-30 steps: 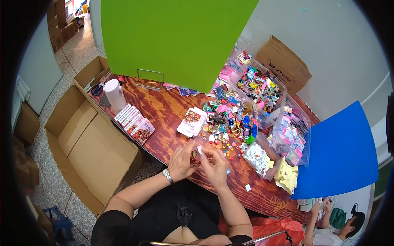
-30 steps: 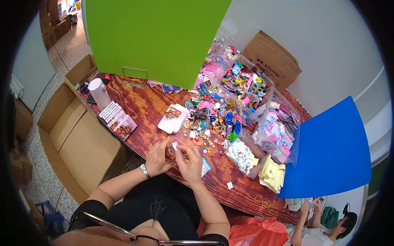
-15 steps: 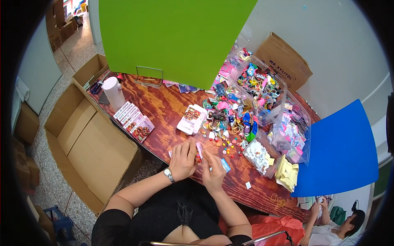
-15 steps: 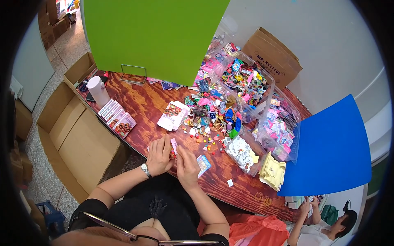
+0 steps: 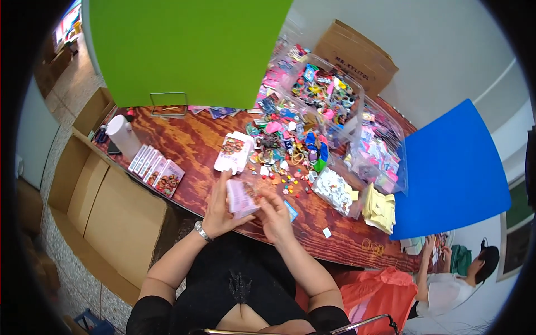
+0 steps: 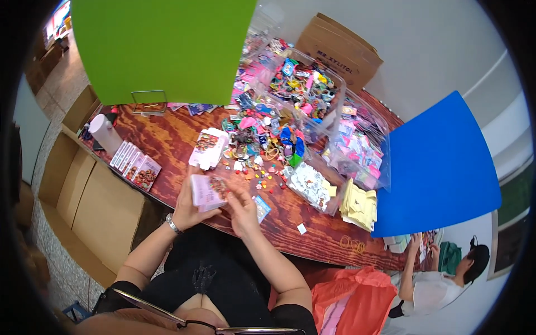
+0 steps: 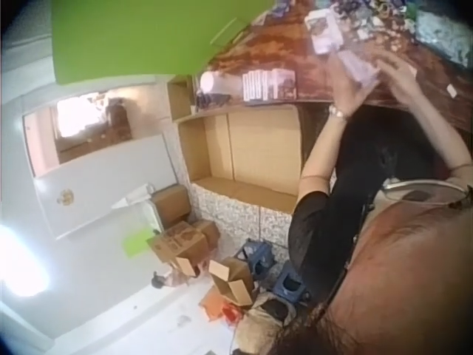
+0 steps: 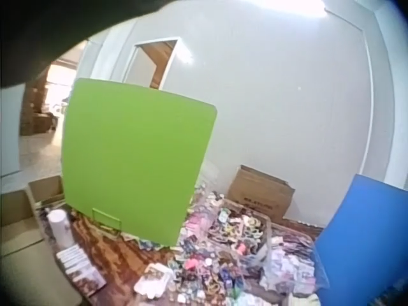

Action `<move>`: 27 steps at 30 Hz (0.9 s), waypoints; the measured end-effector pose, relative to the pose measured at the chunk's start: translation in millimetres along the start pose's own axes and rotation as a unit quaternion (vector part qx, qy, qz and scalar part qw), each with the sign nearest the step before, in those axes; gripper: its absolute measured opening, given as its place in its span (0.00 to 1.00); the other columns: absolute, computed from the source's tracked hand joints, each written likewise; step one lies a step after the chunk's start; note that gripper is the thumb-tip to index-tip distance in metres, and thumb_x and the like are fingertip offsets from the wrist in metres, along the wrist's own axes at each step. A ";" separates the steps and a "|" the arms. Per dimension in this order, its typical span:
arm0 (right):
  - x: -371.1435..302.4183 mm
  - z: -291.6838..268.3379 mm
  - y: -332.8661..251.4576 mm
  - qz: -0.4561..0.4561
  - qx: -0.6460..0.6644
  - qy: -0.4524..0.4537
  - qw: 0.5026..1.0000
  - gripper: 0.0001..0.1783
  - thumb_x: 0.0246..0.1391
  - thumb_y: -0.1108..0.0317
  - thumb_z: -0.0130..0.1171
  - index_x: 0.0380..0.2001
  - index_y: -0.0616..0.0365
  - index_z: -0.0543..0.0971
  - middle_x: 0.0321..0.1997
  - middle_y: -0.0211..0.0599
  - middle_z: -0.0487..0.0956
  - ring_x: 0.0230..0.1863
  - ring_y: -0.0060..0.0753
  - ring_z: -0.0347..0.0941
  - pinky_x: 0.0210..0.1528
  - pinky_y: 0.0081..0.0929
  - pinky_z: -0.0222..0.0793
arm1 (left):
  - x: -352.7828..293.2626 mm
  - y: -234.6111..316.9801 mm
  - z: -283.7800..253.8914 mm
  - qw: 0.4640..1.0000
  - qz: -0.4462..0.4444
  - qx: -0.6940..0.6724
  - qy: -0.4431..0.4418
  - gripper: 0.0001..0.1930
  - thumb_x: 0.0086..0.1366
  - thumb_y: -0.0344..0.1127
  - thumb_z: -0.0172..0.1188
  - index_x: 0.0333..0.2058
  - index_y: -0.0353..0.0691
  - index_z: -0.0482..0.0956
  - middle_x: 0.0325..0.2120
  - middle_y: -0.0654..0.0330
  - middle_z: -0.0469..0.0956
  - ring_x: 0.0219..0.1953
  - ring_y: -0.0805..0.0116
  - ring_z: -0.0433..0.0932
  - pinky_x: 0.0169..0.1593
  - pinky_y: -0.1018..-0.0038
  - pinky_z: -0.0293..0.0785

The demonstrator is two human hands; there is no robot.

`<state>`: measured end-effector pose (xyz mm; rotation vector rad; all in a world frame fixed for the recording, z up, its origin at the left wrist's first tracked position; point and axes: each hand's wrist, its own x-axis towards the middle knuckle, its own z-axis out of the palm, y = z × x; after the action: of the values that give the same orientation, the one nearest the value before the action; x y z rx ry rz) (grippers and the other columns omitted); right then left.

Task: Packaging small colorful toy parts into plastic bags and placing them into containers.

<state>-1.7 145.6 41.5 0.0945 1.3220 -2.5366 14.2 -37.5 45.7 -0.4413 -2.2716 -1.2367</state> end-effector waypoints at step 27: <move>-18.1 -23.9 -68.3 -0.336 -0.348 0.095 0.870 0.08 0.61 0.78 0.60 0.43 0.64 0.79 0.41 0.31 0.81 0.37 0.17 0.75 0.39 0.19 0.72 | -20.0 -21.1 41.2 0.978 -0.195 -0.047 -0.063 0.37 0.42 0.38 0.82 0.48 0.37 0.69 0.43 0.54 0.73 0.48 0.58 0.76 0.52 0.65 0.73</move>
<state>-4.8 205.9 85.2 -0.3283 2.6459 -2.3542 8.3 -14.7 1.1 -0.1073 -2.4961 -1.5502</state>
